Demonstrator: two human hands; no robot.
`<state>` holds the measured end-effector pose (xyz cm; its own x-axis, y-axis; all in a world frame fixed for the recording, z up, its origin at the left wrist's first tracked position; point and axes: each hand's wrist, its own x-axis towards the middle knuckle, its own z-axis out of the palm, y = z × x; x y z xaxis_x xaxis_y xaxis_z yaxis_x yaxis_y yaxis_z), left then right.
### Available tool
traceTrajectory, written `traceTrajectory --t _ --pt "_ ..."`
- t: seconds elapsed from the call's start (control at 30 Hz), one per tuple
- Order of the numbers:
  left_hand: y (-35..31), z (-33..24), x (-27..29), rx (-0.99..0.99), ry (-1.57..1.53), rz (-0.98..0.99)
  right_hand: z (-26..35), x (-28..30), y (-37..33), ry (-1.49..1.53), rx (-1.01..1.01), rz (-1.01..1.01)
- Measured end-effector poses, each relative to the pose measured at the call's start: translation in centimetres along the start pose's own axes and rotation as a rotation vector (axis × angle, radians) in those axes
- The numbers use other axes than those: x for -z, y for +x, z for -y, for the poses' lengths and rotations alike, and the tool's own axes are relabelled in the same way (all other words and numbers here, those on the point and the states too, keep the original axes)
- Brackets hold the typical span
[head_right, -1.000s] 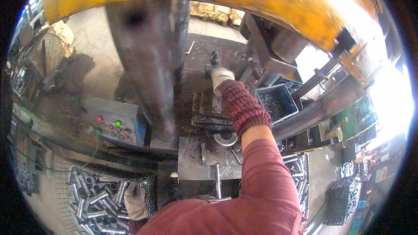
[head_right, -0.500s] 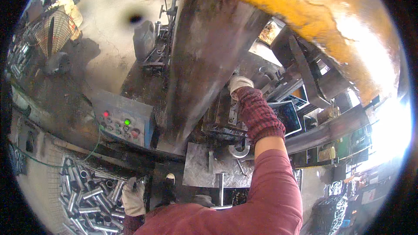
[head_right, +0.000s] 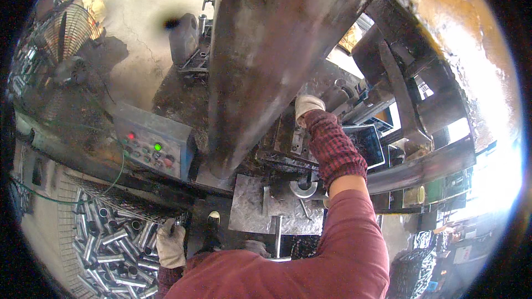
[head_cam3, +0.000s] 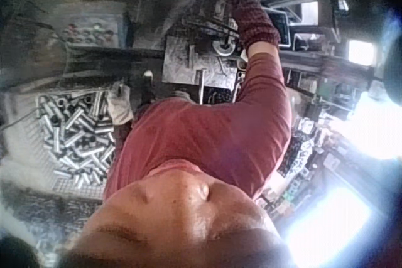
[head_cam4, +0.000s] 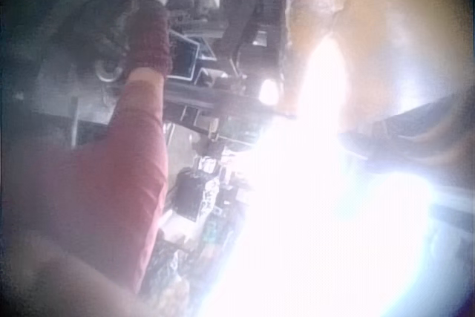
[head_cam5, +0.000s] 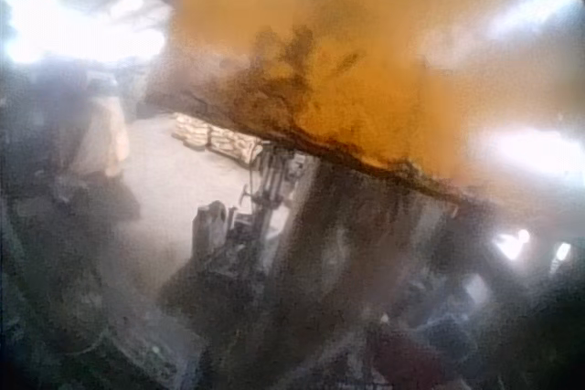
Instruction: The person operates a hydraulic press in a workshop, repeatedly placing cylindrical metal parts into the press, activating the machine, and removing the processed parts. They also use a metal bar to scrape or adjust components within the press. The processed parts are placed into a wire basket nearby.
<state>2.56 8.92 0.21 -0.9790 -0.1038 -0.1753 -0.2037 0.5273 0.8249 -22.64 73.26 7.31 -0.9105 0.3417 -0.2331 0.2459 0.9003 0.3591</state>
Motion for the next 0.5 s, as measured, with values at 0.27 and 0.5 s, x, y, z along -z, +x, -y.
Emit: traceTrajectory --t 0.27,0.5 --pt "0.9 -0.1 -0.6 -0.011 -0.039 0.016 -0.1 -0.4 -2.3 0.17 -0.11 -0.256" --pt "1.5 -1.1 0.5 -0.058 0.092 0.054 0.2 0.5 -3.7 0.174 -0.059 -0.202"
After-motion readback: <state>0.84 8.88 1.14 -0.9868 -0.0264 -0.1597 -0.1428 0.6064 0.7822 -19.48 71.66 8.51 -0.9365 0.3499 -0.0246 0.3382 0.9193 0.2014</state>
